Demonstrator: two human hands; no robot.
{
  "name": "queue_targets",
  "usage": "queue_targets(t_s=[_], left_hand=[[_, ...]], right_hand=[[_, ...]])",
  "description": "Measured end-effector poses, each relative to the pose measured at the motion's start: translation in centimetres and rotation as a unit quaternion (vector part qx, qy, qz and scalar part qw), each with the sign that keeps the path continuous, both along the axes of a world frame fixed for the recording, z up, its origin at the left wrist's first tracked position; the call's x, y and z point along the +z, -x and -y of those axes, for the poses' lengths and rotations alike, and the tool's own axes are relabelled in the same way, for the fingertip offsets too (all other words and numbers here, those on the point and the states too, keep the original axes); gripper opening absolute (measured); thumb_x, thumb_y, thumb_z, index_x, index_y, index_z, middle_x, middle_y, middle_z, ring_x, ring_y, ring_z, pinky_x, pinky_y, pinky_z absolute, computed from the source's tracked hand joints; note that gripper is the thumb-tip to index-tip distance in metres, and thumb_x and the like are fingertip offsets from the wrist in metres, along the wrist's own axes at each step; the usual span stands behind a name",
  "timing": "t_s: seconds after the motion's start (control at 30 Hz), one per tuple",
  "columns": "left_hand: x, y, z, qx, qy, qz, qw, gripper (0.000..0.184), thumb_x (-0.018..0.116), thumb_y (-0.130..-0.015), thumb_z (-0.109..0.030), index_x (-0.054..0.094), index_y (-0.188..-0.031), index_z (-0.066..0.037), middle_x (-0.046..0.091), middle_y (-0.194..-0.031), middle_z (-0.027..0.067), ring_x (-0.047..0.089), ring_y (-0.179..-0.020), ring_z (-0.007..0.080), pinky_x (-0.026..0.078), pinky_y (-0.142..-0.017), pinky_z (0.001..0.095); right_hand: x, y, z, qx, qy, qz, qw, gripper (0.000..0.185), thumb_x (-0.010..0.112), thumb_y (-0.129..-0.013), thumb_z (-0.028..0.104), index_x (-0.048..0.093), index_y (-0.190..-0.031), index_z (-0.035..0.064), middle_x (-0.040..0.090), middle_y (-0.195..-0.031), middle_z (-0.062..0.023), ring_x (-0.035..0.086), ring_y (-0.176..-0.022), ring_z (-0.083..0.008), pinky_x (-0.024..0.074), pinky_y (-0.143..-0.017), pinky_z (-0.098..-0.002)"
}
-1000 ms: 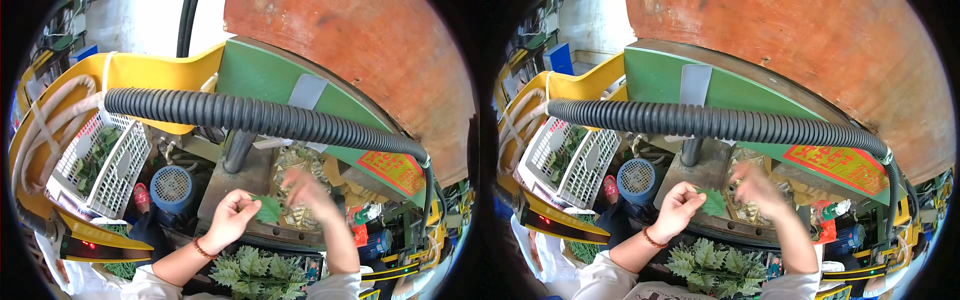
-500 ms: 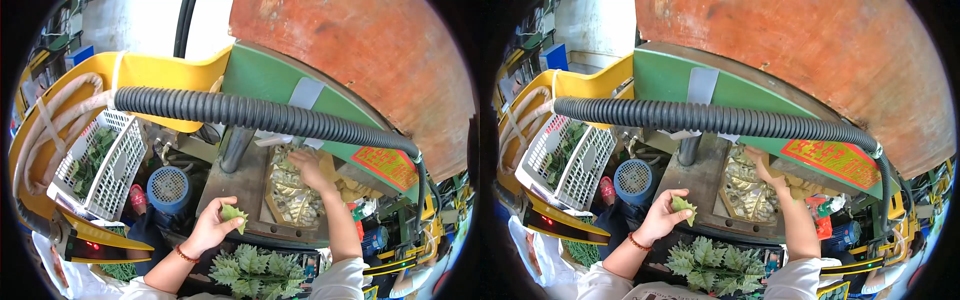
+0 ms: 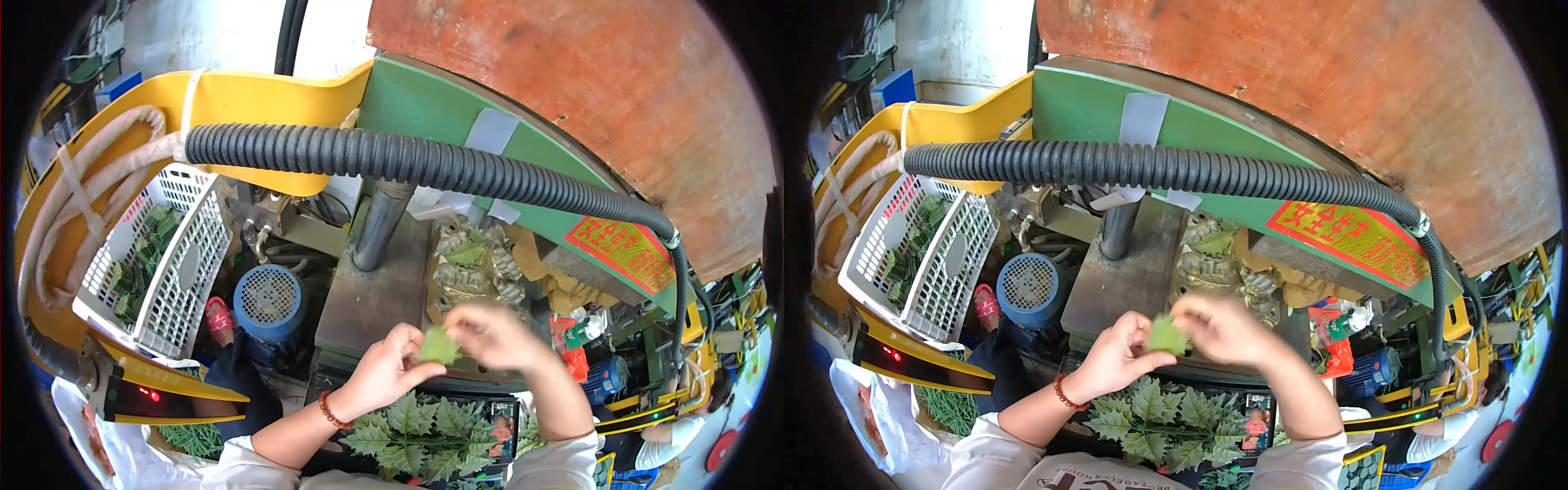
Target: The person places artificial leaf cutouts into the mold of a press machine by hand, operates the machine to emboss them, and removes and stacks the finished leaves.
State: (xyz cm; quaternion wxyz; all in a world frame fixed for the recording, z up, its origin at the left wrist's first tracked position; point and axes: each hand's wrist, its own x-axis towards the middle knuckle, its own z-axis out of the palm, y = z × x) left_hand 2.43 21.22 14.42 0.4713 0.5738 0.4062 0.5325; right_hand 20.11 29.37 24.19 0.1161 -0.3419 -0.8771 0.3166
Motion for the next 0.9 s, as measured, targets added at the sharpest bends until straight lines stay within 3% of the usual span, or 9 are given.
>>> queue_targets(t_s=[0.13,0.2,0.3,0.37,0.53,0.73,0.77,0.8,0.9], left_hand=[[-0.9,-0.7,0.9,-0.022,0.006,0.016,1.0,0.019,0.067,-0.086,-0.011,0.053,-0.096,-0.002,0.062,-0.069,0.0003,0.053,-0.055,0.0075,0.039,-0.052,0.0186],[-1.4,-0.9,1.4,-0.046,0.025,0.011,0.999,0.017,0.067,-0.086,-0.009,0.054,-0.095,-0.003,0.061,-0.068,-0.0009,0.051,-0.054,0.0064,0.038,-0.05,0.0171],[-2.1,0.4,1.2,-0.013,0.012,0.017,1.0,0.013,0.066,-0.087,-0.009,0.056,-0.092,-0.003,0.061,-0.069,-0.0005,0.05,-0.054,0.0062,0.037,-0.05,0.0171],[-2.7,1.0,1.7,0.017,0.014,0.023,0.999,0.009,0.065,-0.087,-0.009,0.057,-0.089,-0.004,0.061,-0.07,-0.0002,0.049,-0.054,0.0059,0.036,-0.05,0.0172],[-1.1,-0.9,0.0,0.027,-0.079,-0.05,0.995,0.008,0.063,-0.088,-0.011,0.06,-0.086,-0.003,0.062,-0.074,0.0027,0.051,-0.058,0.0088,0.039,-0.052,0.0206],[0.8,-2.1,-8.5,0.115,-0.338,-0.263,0.896,0.019,0.057,-0.088,-0.023,0.063,-0.092,-0.005,0.063,-0.09,0.0055,0.056,-0.079,0.0253,0.043,-0.074,0.0343],[0.2,-3.0,-10.1,0.13,-0.366,-0.3,0.871,0.023,0.054,-0.09,-0.027,0.064,-0.094,-0.006,0.063,-0.095,0.0045,0.056,-0.086,0.0263,0.043,-0.078,0.0365],[-0.2,-3.0,-10.8,0.123,-0.373,-0.306,0.867,0.023,0.054,-0.09,-0.027,0.064,-0.094,-0.006,0.063,-0.095,0.0045,0.056,-0.086,0.0263,0.043,-0.078,0.0365],[-1.0,-4.0,-11.9,0.084,-0.28,-0.503,0.814,0.03,0.048,-0.092,-0.033,0.064,-0.102,-0.009,0.062,-0.105,0.0026,0.053,-0.098,0.0245,0.042,-0.082,0.0385]], right_hand=[[-0.7,-1.4,-8.3,0.046,-0.192,0.075,0.977,0.009,0.067,-0.076,0.006,0.062,-0.084,0.0051,0.06,-0.076,-0.0026,0.055,-0.075,-0.0214,0.0437,-0.074,-0.0329],[-2.0,0.3,-9.9,0.051,-0.291,0.299,0.907,0.01,0.066,-0.077,0.012,0.063,-0.083,0.0049,0.06,-0.079,-0.0049,0.054,-0.083,-0.0269,0.0413,-0.082,-0.0364],[-5.1,-1.8,-13.0,0.05,-0.245,0.155,0.956,0.008,0.066,-0.076,0.013,0.064,-0.081,0.0065,0.059,-0.082,-0.005,0.054,-0.084,-0.0266,0.0418,-0.081,-0.0358],[-7.0,-4.9,-15.7,-0.051,-0.225,-0.102,0.968,0.008,0.067,-0.076,0.012,0.064,-0.082,0.0075,0.058,-0.086,-0.0046,0.054,-0.086,-0.0271,0.042,-0.081,-0.0343],[-10.7,-4.6,-18.8,-0.097,-0.291,-0.14,0.941,0.011,0.065,-0.078,0.013,0.064,-0.088,0.0079,0.06,-0.092,-0.0042,0.054,-0.088,-0.0253,0.0434,-0.08,-0.0343],[-13.6,-8.3,-19.9,-0.13,-0.336,-0.17,0.917,0.016,0.062,-0.08,0.015,0.064,-0.095,0.0084,0.061,-0.099,-0.0036,0.056,-0.091,-0.0231,0.0451,-0.079,-0.0343],[-11.6,-7.8,-17.4,-0.171,-0.082,-0.39,0.901,0.016,0.059,-0.082,0.016,0.063,-0.095,0.0093,0.062,-0.099,-0.0031,0.056,-0.09,-0.0226,0.0455,-0.079,-0.0348],[-9.2,-7.5,-15.2,-0.182,0.177,-0.566,0.784,0.016,0.056,-0.084,0.018,0.063,-0.096,0.0101,0.062,-0.099,-0.0026,0.056,-0.09,-0.0221,0.0459,-0.078,-0.0353],[-3.9,-5.8,-11.3,0.024,0.724,-0.678,0.123,0.022,0.045,-0.09,0.023,0.061,-0.101,0.012,0.062,-0.102,-0.0026,0.057,-0.087,-0.0214,0.047,-0.078,-0.0363]])
